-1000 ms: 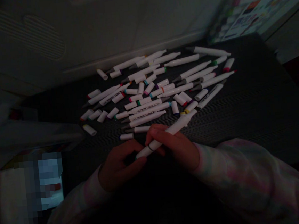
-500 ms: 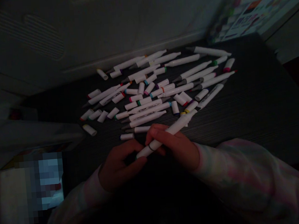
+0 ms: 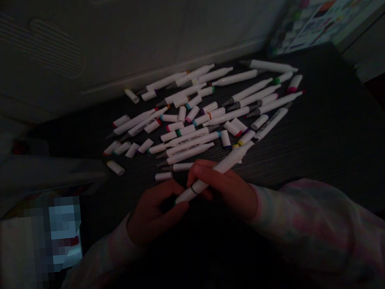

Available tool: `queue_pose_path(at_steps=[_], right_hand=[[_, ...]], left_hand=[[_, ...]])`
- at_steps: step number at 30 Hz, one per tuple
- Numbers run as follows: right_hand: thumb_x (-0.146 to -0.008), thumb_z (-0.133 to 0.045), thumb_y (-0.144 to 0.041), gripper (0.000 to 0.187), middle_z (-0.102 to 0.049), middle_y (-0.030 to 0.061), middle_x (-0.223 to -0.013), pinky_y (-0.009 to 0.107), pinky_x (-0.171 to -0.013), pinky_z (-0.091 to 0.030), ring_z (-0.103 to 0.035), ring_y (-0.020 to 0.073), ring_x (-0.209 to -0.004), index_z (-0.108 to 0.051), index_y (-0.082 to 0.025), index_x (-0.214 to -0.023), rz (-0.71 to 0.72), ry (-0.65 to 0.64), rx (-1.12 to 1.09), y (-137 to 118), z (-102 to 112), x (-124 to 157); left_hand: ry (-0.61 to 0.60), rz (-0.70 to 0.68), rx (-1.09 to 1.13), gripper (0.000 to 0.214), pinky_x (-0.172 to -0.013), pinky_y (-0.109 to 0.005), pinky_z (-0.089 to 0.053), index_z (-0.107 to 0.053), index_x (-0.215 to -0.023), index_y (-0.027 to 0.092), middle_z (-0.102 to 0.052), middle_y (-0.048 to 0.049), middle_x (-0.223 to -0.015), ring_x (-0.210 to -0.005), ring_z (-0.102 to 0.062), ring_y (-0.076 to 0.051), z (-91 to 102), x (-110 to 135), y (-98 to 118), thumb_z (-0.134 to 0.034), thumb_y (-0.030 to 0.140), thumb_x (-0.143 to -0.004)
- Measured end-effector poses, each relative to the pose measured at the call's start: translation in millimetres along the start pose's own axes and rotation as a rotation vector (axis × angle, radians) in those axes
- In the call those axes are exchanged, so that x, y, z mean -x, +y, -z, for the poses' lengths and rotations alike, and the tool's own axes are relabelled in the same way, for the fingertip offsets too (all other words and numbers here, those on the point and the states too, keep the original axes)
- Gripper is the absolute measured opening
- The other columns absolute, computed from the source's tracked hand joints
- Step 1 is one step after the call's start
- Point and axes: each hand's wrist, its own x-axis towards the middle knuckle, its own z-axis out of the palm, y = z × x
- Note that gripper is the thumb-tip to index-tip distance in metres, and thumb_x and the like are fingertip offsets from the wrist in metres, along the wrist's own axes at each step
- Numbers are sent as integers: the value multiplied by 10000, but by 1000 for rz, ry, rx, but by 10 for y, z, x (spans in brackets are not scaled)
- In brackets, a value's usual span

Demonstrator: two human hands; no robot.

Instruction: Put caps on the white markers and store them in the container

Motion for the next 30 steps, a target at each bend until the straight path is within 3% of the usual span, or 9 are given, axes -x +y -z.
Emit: queue_pose_path(at_steps=[26,30], right_hand=[[-809,-407,-371,286,-363,-47,-448,241,-454,-266,-342,92,-446,-536,-175,-646,-2,16,21,-8,-2,-1],[-806,-408,-389,294,-362,-47,-449,243,-446,-262,-335,93,-437,-535,-176,-646,-12,17,23,-8,-8,-6]], left_hand=[[18,-27,13,168,-579,-219,-398,-581,-744,137,-586,-11,-656,-606,-519,-112,-8,-2,-18,-512,289,-745],[1,19,6,162,-583,-222,-399,-580,-733,140,-585,-9,-658,-612,-519,-114,3,-3,7,-512,287,-742]])
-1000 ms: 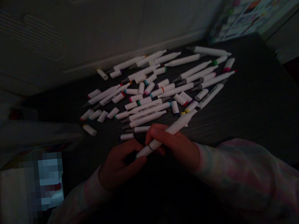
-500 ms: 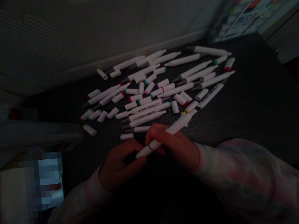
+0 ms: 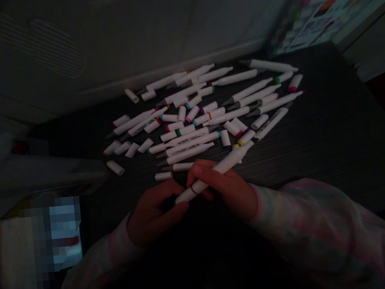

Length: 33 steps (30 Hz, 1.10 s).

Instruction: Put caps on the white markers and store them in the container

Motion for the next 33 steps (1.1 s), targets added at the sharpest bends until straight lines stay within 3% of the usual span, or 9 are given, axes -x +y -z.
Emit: queue_pose_path(at_steps=[19,33], right_hand=[[-816,-406,-374,288,-367,-48,-454,244,-462,-262,-346,92,-454,-539,-175,-656,11,-1,-8,7,9,12],[-812,-414,-376,291,-361,-51,-446,238,-452,-258,-346,87,-451,-541,-170,-649,22,-9,-24,7,5,7]], left_hand=[[8,-42,-10,166,-573,-213,-400,-585,-752,126,-591,-15,-663,-614,-526,-109,-7,-5,-9,-512,276,-749],[-4,6,-13,171,-576,-214,-399,-588,-761,124,-590,-16,-676,-617,-522,-110,3,4,19,-515,278,-747]])
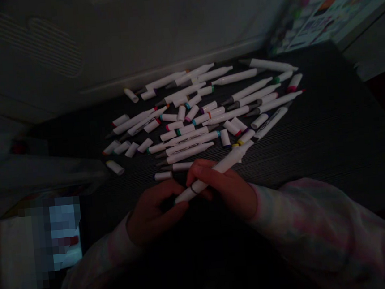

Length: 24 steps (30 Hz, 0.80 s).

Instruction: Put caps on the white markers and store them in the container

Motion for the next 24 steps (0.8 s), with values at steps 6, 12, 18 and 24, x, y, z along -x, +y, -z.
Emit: queue_pose_path(at_steps=[6,12,18,24], right_hand=[[-816,-414,-373,288,-361,-51,-442,237,-452,-259,-350,87,-453,-542,-174,-652,7,3,-5,1,4,-6],[-816,-415,-376,291,-372,-49,-447,235,-452,-264,-355,85,-455,-543,-172,-651,9,1,5,5,6,4],[-823,-406,-369,294,-369,-51,-446,232,-446,-259,-349,81,-448,-544,-171,-656,7,0,2,19,9,3],[-812,-414,-375,291,-369,-49,-446,240,-444,-256,-349,88,-449,-541,-169,-651,2,6,13,3,8,5]], left_hand=[[9,-41,11,178,-575,-215,-401,-585,-760,134,-592,-14,-670,-617,-526,-111,-12,0,-47,-509,295,-750],[22,-46,5,181,-576,-218,-402,-584,-748,135,-592,-14,-662,-611,-524,-112,-26,1,-52,-507,299,-747],[10,-11,-4,166,-587,-212,-409,-585,-754,129,-597,-17,-683,-625,-531,-109,-3,3,-16,-514,279,-748],[-8,-4,-1,179,-580,-218,-404,-586,-747,138,-595,-14,-674,-624,-528,-114,4,-4,-16,-508,299,-743]])
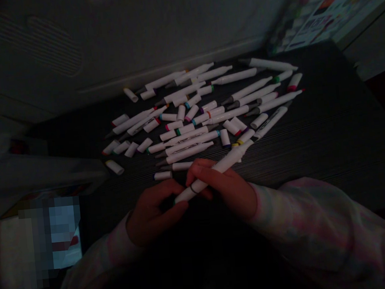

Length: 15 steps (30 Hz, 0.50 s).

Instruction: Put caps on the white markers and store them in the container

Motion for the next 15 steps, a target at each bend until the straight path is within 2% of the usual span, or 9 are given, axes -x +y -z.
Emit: queue_pose_path(at_steps=[15], right_hand=[[-814,-408,-369,290,-365,-51,-447,236,-444,-256,-345,86,-448,-540,-169,-651,0,-1,1,2,3,0]], left_hand=[[3,-14,-5,182,-582,-217,-407,-585,-760,136,-595,-15,-677,-621,-529,-112,-9,-3,-13,-501,297,-753]])
